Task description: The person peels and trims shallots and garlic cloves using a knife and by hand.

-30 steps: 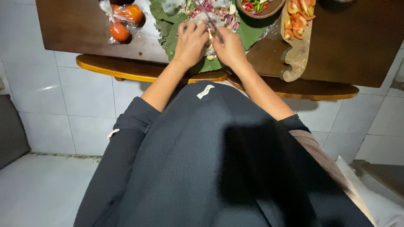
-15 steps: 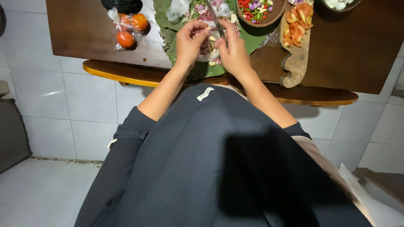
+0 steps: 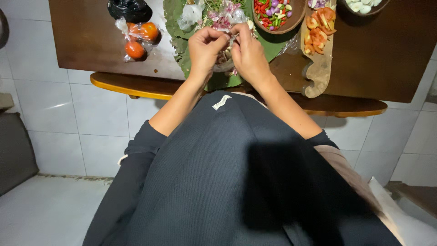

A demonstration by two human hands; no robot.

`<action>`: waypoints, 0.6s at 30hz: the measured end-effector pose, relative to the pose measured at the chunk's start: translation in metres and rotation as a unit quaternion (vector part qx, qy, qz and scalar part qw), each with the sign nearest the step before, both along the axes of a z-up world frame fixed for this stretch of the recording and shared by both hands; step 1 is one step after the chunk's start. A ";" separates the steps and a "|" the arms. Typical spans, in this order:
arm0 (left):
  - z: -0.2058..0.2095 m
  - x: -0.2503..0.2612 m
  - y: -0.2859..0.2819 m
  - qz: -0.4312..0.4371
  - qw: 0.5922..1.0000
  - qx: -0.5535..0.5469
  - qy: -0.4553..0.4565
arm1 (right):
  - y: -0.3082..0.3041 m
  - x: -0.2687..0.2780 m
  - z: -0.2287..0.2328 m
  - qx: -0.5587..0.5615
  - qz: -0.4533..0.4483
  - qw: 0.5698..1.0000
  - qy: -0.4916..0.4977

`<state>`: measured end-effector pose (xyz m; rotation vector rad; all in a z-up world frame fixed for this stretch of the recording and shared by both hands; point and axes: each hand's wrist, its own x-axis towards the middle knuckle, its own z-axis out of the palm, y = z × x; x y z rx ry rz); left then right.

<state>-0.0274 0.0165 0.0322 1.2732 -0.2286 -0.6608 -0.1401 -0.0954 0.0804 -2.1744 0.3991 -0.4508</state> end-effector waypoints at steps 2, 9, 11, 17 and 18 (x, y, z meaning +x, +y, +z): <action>0.006 0.000 -0.001 0.000 0.999 0.021 -0.027 | -0.003 0.001 0.001 -0.002 0.006 1.000 0.002; 0.019 0.005 -0.010 -0.007 0.983 0.048 -0.176 | -0.015 0.009 0.003 -0.003 0.021 1.000 -0.022; 0.018 0.004 -0.011 -0.010 0.982 0.053 -0.183 | -0.017 0.012 0.002 -0.011 0.014 1.000 -0.008; 0.006 0.015 -0.018 -0.059 0.989 0.035 -0.128 | -0.033 0.012 -0.013 0.026 0.017 0.999 -0.009; 0.002 0.019 -0.019 -0.088 0.993 0.004 -0.080 | -0.036 0.012 -0.017 0.053 0.032 0.998 -0.031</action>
